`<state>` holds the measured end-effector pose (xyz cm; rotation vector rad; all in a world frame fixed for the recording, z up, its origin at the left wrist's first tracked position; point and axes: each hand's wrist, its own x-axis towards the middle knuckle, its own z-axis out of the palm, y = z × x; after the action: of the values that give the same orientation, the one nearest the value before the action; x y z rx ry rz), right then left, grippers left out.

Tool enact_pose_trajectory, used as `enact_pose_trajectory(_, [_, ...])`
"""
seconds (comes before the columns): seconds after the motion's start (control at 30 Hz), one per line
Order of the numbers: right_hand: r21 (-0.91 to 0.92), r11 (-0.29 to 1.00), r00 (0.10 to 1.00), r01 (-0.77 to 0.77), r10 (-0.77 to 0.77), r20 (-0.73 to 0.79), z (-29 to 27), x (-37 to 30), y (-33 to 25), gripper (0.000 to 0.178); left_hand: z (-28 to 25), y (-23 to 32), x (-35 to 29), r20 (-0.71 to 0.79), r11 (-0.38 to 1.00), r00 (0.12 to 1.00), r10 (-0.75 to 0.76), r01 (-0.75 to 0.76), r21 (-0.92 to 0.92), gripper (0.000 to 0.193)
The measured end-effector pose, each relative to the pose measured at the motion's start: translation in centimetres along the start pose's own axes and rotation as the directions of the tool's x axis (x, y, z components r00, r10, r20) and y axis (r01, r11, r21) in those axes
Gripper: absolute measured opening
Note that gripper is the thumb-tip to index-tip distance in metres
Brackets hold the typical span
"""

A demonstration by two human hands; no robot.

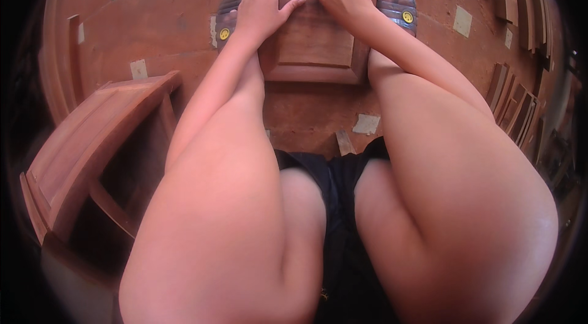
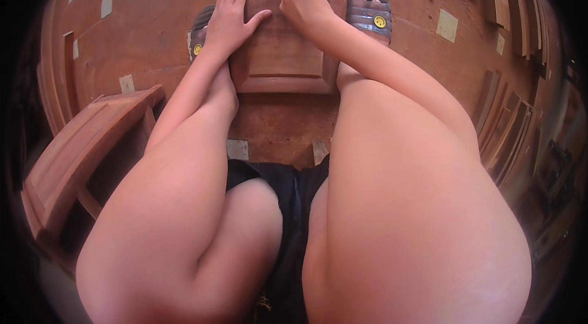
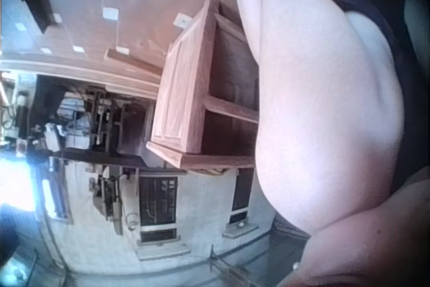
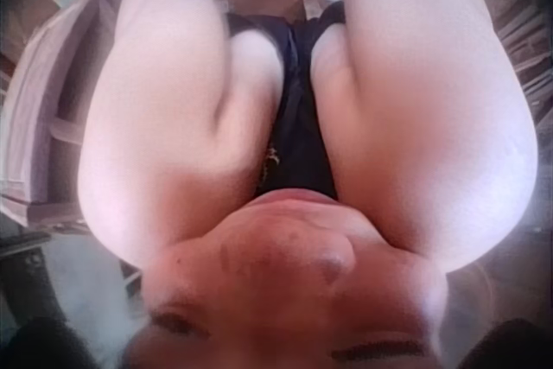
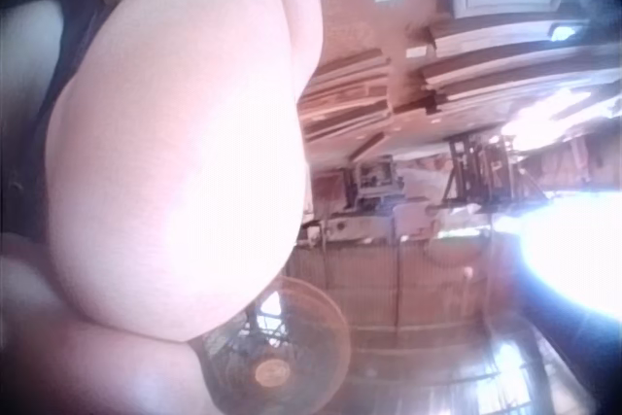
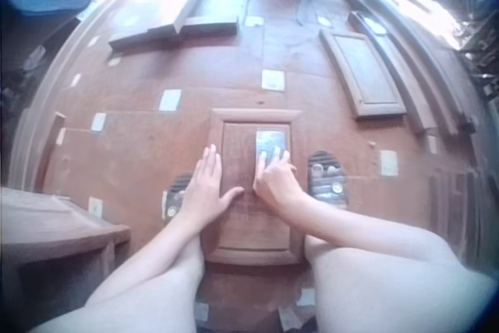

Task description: The person sits on the floor and sands a rectangular wooden panel using a sanding block. They move the block back and forth across the surface, occasionally adjusting their grip and position to cover different areas of the panel.

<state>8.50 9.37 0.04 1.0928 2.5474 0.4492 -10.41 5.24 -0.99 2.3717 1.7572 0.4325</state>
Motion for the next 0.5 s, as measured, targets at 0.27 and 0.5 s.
enact_pose_trajectory(0.27, [0.035, 0.995, 0.995, 0.095, -0.094, -0.03, -1.3, -0.4, 1.7, 0.046, 0.2, -0.2, 0.2, -0.003, 1.0, 1.0, 0.011, -0.011, 0.012, 0.089])
enact_pose_trajectory(0.5, [0.105, 0.979, 0.984, 0.173, -0.167, -0.063, -1.9, -2.6, 1.9, 0.042, 0.1, -0.1, -0.3, -0.011, 1.0, 1.0, 0.004, -0.004, -0.007, 0.089])
